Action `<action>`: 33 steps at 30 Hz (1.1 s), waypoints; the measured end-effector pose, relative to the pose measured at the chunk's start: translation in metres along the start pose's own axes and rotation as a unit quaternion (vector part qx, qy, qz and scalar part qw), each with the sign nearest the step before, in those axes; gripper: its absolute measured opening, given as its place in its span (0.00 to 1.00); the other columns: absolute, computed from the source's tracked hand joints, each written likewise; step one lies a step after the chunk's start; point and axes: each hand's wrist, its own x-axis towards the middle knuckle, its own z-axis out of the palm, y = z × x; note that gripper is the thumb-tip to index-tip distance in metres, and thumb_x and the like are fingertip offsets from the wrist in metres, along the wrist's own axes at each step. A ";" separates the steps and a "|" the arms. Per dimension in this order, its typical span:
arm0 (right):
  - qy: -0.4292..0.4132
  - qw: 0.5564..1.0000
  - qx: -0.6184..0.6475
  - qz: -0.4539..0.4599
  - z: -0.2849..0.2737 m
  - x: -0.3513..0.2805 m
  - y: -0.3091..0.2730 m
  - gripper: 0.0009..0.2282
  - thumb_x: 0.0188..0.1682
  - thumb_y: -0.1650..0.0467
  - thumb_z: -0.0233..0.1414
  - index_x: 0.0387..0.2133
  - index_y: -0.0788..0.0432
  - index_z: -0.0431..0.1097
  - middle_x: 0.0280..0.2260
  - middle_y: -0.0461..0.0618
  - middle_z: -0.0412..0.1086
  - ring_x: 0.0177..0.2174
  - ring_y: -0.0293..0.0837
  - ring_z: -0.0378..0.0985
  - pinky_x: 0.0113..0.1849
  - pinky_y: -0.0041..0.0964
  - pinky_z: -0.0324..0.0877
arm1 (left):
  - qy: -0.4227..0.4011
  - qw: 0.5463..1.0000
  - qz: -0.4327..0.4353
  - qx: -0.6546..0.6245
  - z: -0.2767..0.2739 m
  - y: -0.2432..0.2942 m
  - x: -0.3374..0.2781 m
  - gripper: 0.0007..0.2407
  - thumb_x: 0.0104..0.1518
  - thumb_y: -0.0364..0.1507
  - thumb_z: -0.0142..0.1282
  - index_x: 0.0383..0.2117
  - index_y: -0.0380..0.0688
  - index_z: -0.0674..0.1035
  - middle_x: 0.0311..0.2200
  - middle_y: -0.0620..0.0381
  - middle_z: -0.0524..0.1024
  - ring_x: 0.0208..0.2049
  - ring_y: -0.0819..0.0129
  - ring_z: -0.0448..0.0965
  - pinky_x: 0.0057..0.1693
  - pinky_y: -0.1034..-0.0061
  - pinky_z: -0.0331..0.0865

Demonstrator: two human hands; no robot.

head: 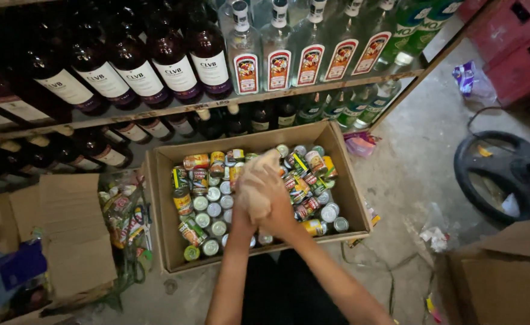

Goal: Wiping canned goods with a cloth and organizing them between a shelf and a cardboard box.

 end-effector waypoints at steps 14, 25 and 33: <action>0.029 0.991 -0.093 0.094 0.025 -0.089 0.150 0.19 0.40 0.72 0.61 0.47 0.54 0.72 0.51 0.53 0.73 0.53 0.51 0.72 0.58 0.44 0.67 | -0.078 0.992 0.091 0.026 -0.066 -0.019 0.034 0.21 0.63 0.34 0.55 0.60 0.42 0.66 0.51 0.50 0.76 0.51 0.58 0.78 0.56 0.62 0.72; -0.068 0.954 0.175 0.233 0.023 -0.042 0.098 0.26 0.53 0.62 0.54 0.61 0.63 0.60 0.50 0.54 0.72 0.49 0.46 0.72 0.53 0.40 0.67 | -0.074 0.991 0.111 0.012 -0.011 -0.037 0.033 0.28 0.53 0.32 0.58 0.61 0.50 0.62 0.54 0.56 0.70 0.50 0.61 0.76 0.52 0.65 0.75; 0.160 0.981 0.085 0.067 -0.058 0.099 0.062 0.31 0.44 0.66 0.65 0.58 0.67 0.60 0.48 0.58 0.72 0.47 0.44 0.75 0.49 0.39 0.70 | -0.104 0.967 0.174 0.156 0.116 0.056 0.004 0.18 0.62 0.39 0.53 0.54 0.44 0.72 0.49 0.55 0.77 0.48 0.64 0.78 0.51 0.64 0.71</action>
